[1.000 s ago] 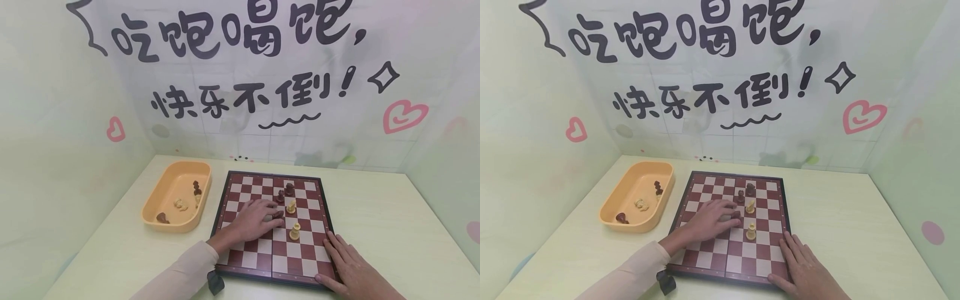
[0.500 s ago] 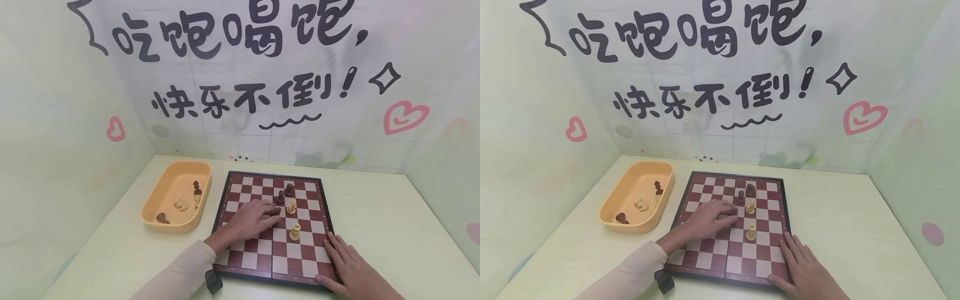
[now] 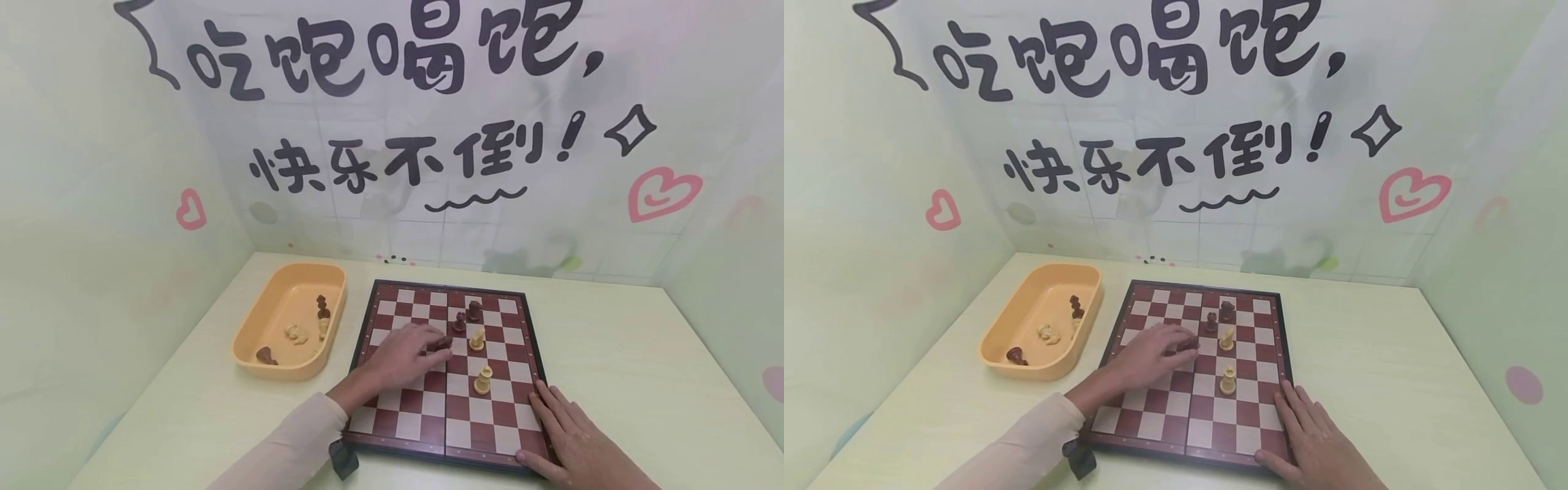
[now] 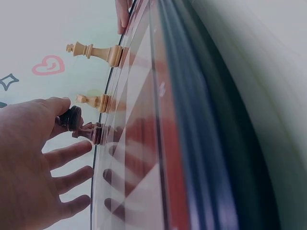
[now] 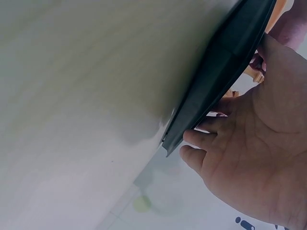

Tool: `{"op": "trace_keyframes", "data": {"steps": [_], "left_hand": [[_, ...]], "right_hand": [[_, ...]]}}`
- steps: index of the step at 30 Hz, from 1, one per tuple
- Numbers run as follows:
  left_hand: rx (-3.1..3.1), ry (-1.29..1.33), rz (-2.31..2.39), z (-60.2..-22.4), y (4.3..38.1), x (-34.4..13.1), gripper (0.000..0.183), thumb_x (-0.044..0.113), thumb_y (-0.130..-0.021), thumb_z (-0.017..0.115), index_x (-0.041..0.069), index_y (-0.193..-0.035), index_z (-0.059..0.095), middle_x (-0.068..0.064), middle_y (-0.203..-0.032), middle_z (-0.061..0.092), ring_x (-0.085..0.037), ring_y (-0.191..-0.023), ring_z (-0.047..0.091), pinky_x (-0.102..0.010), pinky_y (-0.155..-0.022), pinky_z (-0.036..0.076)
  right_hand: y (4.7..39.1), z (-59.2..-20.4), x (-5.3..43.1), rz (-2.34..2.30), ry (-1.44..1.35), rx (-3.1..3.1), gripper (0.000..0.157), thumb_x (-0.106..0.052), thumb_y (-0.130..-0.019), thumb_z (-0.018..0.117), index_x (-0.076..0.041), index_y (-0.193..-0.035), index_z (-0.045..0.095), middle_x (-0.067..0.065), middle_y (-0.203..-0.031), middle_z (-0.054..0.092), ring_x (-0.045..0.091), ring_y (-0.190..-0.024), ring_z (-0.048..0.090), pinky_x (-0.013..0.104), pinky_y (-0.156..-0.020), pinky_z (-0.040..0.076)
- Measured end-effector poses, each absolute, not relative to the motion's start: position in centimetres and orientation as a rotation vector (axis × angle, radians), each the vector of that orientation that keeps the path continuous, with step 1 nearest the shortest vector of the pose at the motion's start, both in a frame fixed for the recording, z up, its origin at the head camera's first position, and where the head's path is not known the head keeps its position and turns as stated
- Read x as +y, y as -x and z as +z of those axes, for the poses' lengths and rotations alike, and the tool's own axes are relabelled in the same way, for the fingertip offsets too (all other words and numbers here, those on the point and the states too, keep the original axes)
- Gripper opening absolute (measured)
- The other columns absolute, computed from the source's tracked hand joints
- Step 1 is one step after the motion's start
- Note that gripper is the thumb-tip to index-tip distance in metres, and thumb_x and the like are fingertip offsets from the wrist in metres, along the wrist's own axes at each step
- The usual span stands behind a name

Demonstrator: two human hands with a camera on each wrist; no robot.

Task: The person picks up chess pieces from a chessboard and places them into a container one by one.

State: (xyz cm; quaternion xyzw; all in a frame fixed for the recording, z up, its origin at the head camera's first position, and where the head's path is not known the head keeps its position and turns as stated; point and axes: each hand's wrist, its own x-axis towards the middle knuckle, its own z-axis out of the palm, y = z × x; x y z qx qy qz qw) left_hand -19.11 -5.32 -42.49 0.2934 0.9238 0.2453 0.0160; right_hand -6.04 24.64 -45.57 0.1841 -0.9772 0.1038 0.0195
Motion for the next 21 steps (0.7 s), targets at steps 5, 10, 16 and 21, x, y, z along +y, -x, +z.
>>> {"op": "trace_keyframes", "data": {"steps": [5, 10, 16, 21], "left_hand": [[2.878, -0.899, 0.779, -42.0, 19.0, -5.5, 0.045, 0.046, -0.104, 0.054, 0.015, -0.132, 0.069, 0.001, -0.137, 0.062, -0.021, -0.126, 0.054, -0.045, -0.105, 0.043], [2.888, -0.895, 0.802, -41.7, 19.0, -5.7, 0.044, 0.045, -0.104, 0.054, 0.015, -0.134, 0.068, -0.001, -0.14, 0.06, -0.024, -0.13, 0.053, -0.048, -0.108, 0.04], [2.896, -0.886, 0.832, -41.2, 19.2, -6.4, 0.05, 0.047, -0.104, 0.054, 0.012, -0.138, 0.064, -0.004, -0.141, 0.06, -0.027, -0.133, 0.051, -0.05, -0.111, 0.038], [2.893, -0.862, 0.846, -40.7, 19.4, -6.9, 0.053, 0.05, -0.104, 0.052, 0.013, -0.14, 0.063, -0.004, -0.142, 0.059, -0.025, -0.133, 0.05, -0.047, -0.111, 0.038]], "right_hand": [[6.0, -45.5, 24.5, 0.311, -0.579, -3.054, 0.095, -0.069, -0.088, 0.065, 0.004, -0.146, 0.049, 0.022, -0.155, 0.039, 0.042, -0.141, 0.037, 0.055, -0.105, 0.042], [6.0, -45.4, 24.5, 0.299, -0.586, -3.063, 0.094, -0.068, -0.088, 0.065, 0.004, -0.146, 0.049, 0.022, -0.155, 0.039, 0.042, -0.14, 0.037, 0.055, -0.105, 0.042], [6.1, -45.4, 24.5, 0.3, -0.576, -3.079, 0.096, -0.07, -0.088, 0.064, 0.004, -0.147, 0.048, 0.022, -0.155, 0.039, 0.042, -0.141, 0.036, 0.056, -0.105, 0.042], [6.2, -45.5, 24.6, 0.314, -0.588, -3.062, 0.094, -0.069, -0.088, 0.064, 0.003, -0.147, 0.048, 0.022, -0.155, 0.039, 0.042, -0.141, 0.037, 0.056, -0.105, 0.042]]}}
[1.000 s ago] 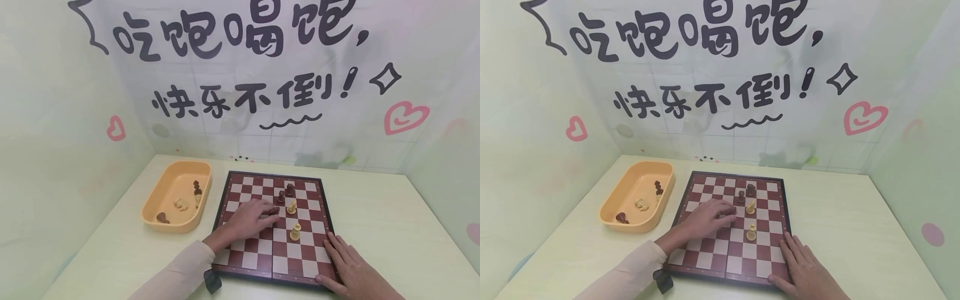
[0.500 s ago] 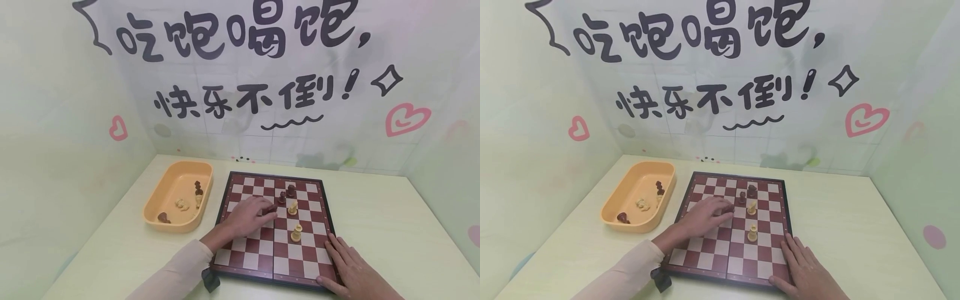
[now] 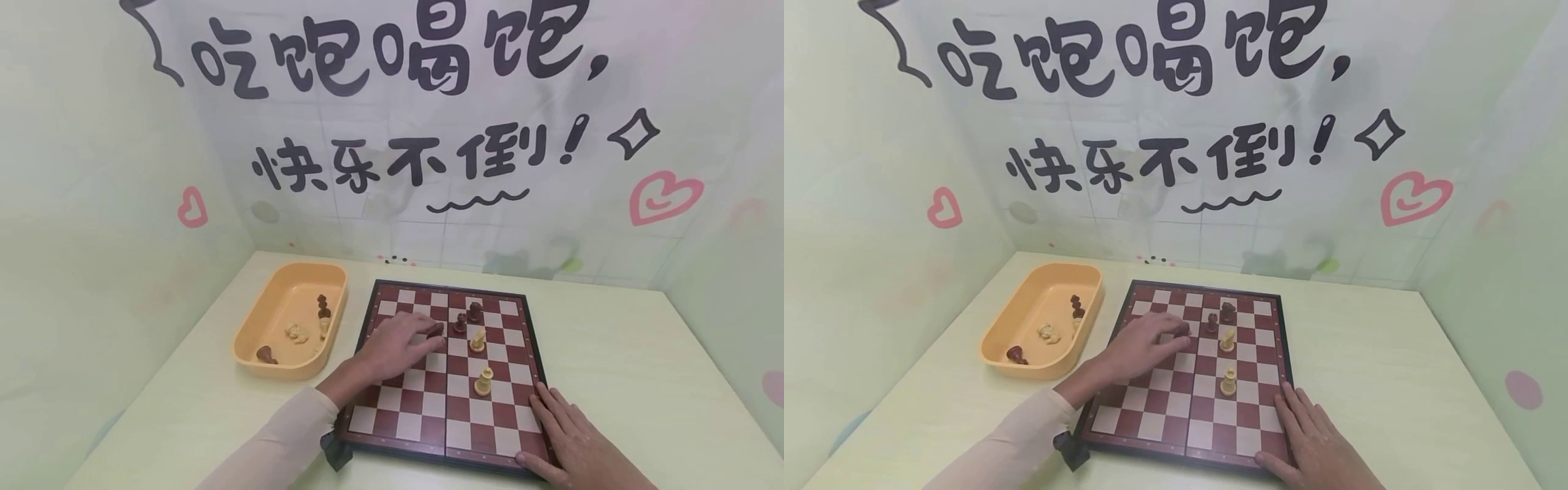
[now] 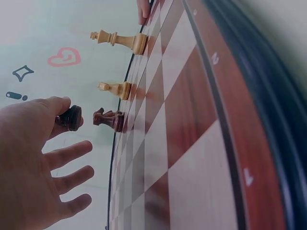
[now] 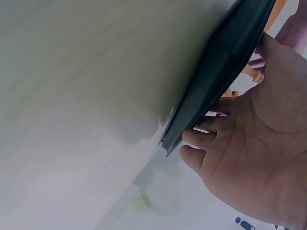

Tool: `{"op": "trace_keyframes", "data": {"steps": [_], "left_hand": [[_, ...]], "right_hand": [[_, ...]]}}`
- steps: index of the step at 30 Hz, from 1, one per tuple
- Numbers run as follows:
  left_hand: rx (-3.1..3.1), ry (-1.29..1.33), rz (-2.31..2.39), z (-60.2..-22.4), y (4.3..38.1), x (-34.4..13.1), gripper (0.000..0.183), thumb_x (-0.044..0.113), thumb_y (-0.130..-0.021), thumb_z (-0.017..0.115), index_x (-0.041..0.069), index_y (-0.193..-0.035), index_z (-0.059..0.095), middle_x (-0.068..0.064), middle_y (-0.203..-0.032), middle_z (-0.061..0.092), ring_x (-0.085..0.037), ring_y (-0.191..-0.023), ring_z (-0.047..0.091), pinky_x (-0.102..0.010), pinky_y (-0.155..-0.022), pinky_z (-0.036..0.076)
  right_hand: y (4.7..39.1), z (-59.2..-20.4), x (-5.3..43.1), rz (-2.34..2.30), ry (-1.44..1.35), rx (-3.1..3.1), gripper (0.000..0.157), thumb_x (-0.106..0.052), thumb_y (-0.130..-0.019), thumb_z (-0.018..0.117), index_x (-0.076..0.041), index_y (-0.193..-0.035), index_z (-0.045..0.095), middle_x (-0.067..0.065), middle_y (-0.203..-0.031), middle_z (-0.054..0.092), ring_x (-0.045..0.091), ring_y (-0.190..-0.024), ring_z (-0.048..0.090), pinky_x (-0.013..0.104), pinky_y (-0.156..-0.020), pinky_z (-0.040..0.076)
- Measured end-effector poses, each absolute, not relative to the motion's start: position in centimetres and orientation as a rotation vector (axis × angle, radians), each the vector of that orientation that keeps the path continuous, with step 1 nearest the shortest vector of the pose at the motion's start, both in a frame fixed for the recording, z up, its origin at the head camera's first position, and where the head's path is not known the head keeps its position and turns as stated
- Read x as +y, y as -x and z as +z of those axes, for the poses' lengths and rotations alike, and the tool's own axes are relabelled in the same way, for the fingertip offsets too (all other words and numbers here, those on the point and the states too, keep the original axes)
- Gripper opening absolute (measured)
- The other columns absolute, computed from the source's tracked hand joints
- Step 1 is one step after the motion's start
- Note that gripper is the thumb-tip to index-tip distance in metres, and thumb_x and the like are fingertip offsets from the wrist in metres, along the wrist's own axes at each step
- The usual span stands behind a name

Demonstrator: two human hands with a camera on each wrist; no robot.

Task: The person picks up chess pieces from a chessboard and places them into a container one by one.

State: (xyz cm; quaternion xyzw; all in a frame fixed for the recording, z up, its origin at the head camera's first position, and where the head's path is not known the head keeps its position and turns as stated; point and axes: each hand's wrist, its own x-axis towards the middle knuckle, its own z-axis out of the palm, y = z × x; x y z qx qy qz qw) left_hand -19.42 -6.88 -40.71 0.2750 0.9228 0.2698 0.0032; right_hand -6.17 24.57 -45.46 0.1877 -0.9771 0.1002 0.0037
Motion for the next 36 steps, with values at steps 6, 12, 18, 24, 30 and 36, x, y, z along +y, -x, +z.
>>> {"op": "trace_keyframes", "data": {"steps": [6, 12, 18, 24, 30, 36], "left_hand": [[2.902, -0.852, 0.876, -40.1, 19.6, -7.4, 0.05, 0.046, -0.104, 0.055, 0.011, -0.138, 0.064, -0.004, -0.141, 0.06, -0.025, -0.132, 0.051, -0.048, -0.11, 0.039], [2.955, -0.856, 0.855, -39.9, 19.9, -8.3, 0.053, 0.051, -0.104, 0.053, 0.01, -0.135, 0.066, -0.003, -0.139, 0.062, -0.027, -0.132, 0.051, -0.057, -0.113, 0.031], [2.984, -0.831, 0.888, -39.4, 20.1, -10.1, 0.05, 0.048, -0.103, 0.055, 0.011, -0.135, 0.066, -0.007, -0.139, 0.061, -0.03, -0.133, 0.051, -0.057, -0.113, 0.03], [3.011, -0.753, 0.948, -39.0, 20.5, -11.9, 0.051, 0.047, -0.103, 0.057, 0.01, -0.136, 0.066, -0.006, -0.136, 0.063, -0.029, -0.128, 0.054, -0.052, -0.11, 0.037], [3.042, -0.705, 0.994, -39.0, 20.6, -13.5, 0.051, 0.045, -0.102, 0.058, 0.006, -0.134, 0.066, -0.009, -0.137, 0.062, -0.031, -0.131, 0.052, -0.051, -0.111, 0.036], [3.076, -0.657, 1.008, -39.6, 20.6, -15.0, 0.049, 0.044, -0.102, 0.061, 0.007, -0.133, 0.067, -0.009, -0.135, 0.063, -0.032, -0.131, 0.053, -0.055, -0.112, 0.033]], "right_hand": [[6.2, -45.6, 24.6, 0.333, -0.594, -3.047, 0.094, -0.068, -0.088, 0.065, 0.004, -0.147, 0.047, 0.022, -0.155, 0.038, 0.043, -0.14, 0.036, 0.056, -0.105, 0.041], [6.2, -45.7, 24.5, 0.333, -0.593, -3.046, 0.094, -0.068, -0.088, 0.065, 0.004, -0.147, 0.048, 0.023, -0.155, 0.039, 0.043, -0.14, 0.037, 0.057, -0.104, 0.042], [6.3, -45.5, 24.2, 0.37, -0.547, -3.108, 0.098, -0.073, -0.087, 0.061, 0.004, -0.147, 0.047, 0.023, -0.156, 0.038, 0.044, -0.141, 0.036, 0.06, -0.104, 0.041], [6.3, -45.5, 24.3, 0.368, -0.546, -3.109, 0.099, -0.072, -0.087, 0.062, 0.004, -0.147, 0.047, 0.023, -0.156, 0.037, 0.045, -0.14, 0.036, 0.06, -0.104, 0.041], [6.2, -45.9, 24.2, 0.349, -0.558, -3.052, 0.096, -0.069, -0.086, 0.066, 0.004, -0.146, 0.049, 0.023, -0.155, 0.039, 0.043, -0.139, 0.037, 0.058, -0.102, 0.044], [6.2, -45.9, 24.2, 0.342, -0.545, -3.068, 0.097, -0.071, -0.086, 0.065, 0.004, -0.146, 0.049, 0.023, -0.155, 0.039, 0.044, -0.139, 0.037, 0.059, -0.103, 0.043]]}}
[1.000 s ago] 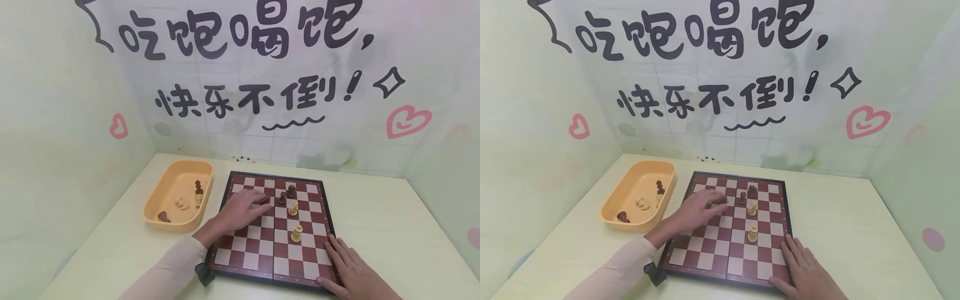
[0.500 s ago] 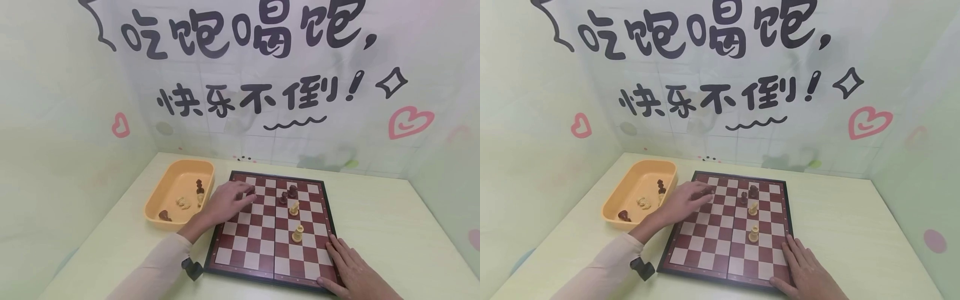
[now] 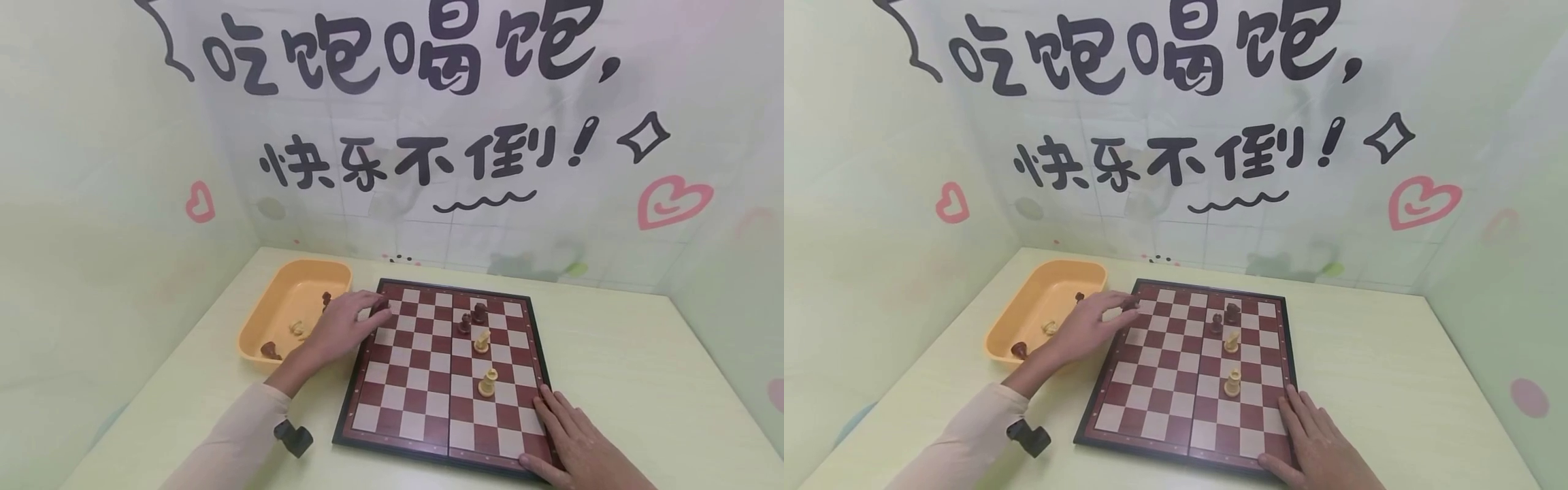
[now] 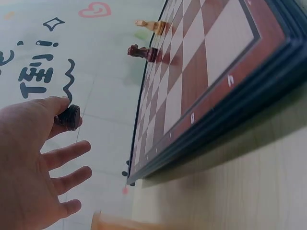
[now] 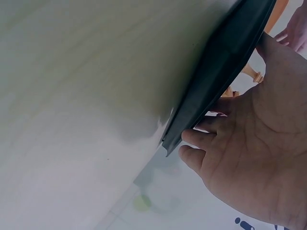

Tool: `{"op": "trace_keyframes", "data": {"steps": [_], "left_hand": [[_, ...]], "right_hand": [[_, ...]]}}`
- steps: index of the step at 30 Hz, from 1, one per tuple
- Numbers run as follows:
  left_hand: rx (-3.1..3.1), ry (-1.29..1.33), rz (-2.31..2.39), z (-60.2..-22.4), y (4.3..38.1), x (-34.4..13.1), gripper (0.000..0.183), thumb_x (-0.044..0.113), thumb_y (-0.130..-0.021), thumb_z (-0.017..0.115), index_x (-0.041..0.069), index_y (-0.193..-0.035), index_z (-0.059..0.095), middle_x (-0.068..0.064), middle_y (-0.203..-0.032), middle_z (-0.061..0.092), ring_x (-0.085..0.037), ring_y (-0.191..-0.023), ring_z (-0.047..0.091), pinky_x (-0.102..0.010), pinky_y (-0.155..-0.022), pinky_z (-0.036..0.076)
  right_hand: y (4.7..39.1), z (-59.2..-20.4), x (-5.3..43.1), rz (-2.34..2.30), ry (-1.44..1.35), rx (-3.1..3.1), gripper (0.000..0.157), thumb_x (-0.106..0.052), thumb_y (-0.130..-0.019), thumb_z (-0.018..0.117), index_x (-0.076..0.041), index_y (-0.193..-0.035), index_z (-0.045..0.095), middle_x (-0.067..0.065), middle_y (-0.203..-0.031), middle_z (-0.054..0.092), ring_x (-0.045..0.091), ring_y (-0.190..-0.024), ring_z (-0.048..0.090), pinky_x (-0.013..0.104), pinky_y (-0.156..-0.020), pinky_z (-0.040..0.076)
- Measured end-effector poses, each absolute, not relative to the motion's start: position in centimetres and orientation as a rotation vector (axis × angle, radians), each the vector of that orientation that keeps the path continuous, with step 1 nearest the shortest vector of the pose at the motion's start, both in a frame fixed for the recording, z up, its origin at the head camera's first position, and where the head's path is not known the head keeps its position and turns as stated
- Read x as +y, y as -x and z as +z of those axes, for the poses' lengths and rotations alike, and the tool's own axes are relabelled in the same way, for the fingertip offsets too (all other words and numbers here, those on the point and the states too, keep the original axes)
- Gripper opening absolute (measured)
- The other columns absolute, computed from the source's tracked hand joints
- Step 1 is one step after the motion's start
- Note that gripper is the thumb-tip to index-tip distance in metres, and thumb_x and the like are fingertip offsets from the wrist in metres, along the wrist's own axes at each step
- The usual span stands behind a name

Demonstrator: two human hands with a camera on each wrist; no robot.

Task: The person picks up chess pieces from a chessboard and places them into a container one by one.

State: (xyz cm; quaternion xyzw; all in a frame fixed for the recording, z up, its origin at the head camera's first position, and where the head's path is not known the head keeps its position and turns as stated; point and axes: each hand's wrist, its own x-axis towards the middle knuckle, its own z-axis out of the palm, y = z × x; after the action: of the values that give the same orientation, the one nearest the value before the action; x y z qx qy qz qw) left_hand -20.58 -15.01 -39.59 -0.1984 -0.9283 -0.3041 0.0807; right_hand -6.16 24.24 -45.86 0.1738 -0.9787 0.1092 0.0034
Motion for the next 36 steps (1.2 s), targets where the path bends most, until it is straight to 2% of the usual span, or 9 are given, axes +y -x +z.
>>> {"op": "trace_keyframes", "data": {"steps": [5, 16, 27, 30, 33, 36], "left_hand": [[-2.775, 0.548, -0.931, -39.8, 20.5, -15.9, 0.046, 0.044, -0.101, 0.061, 0.009, -0.131, 0.069, -0.009, -0.135, 0.064, -0.032, -0.129, 0.054, -0.053, -0.109, 0.038], [-2.764, 0.525, -0.93, -39.9, 20.4, -17.3, 0.047, 0.042, -0.103, 0.059, 0.007, -0.134, 0.067, -0.011, -0.136, 0.063, -0.034, -0.13, 0.053, -0.058, -0.112, 0.033], [-2.757, 0.476, -0.985, -39.6, 20.1, -19.0, 0.046, 0.042, -0.103, 0.06, 0.005, -0.131, 0.068, -0.011, -0.134, 0.064, -0.034, -0.126, 0.056, -0.052, -0.103, 0.045], [-2.753, 0.478, -0.98, -39.8, 20.0, -19.5, 0.043, 0.04, -0.103, 0.06, 0.006, -0.128, 0.069, -0.01, -0.131, 0.066, -0.031, -0.121, 0.059, -0.049, -0.099, 0.049], [-2.736, 0.478, -0.967, -39.9, 19.9, -20.0, 0.036, 0.038, -0.104, 0.06, 0.01, -0.121, 0.072, -0.005, -0.121, 0.069, -0.026, -0.107, 0.063, -0.045, -0.091, 0.051], [-2.723, 0.481, -0.942, -40.0, 19.9, -20.6, 0.034, 0.038, -0.104, 0.058, 0.01, -0.116, 0.073, -0.004, -0.116, 0.069, -0.028, -0.104, 0.062, -0.049, -0.092, 0.047]], "right_hand": [[6.3, -45.8, 24.3, 0.355, -0.546, -3.082, 0.097, -0.071, -0.087, 0.064, 0.004, -0.146, 0.048, 0.023, -0.155, 0.038, 0.045, -0.14, 0.036, 0.06, -0.104, 0.04], [6.3, -45.6, 24.3, 0.363, -0.548, -3.085, 0.097, -0.07, -0.087, 0.064, 0.004, -0.146, 0.048, 0.023, -0.155, 0.04, 0.045, -0.14, 0.036, 0.06, -0.104, 0.04], [6.4, -45.5, 24.3, 0.374, -0.551, -3.098, 0.097, -0.071, -0.087, 0.063, 0.005, -0.146, 0.048, 0.024, -0.154, 0.039, 0.046, -0.14, 0.036, 0.061, -0.105, 0.04], [6.3, -45.6, 24.3, 0.368, -0.551, -3.095, 0.097, -0.071, -0.087, 0.063, 0.005, -0.146, 0.048, 0.024, -0.154, 0.039, 0.046, -0.14, 0.036, 0.061, -0.104, 0.041], [6.3, -45.6, 24.3, 0.36, -0.554, -3.086, 0.097, -0.071, -0.087, 0.064, 0.004, -0.146, 0.049, 0.024, -0.154, 0.04, 0.045, -0.14, 0.037, 0.06, -0.103, 0.042], [6.3, -45.6, 24.3, 0.354, -0.551, -3.082, 0.097, -0.071, -0.087, 0.064, 0.004, -0.146, 0.048, 0.023, -0.154, 0.04, 0.045, -0.14, 0.037, 0.06, -0.103, 0.042]]}}
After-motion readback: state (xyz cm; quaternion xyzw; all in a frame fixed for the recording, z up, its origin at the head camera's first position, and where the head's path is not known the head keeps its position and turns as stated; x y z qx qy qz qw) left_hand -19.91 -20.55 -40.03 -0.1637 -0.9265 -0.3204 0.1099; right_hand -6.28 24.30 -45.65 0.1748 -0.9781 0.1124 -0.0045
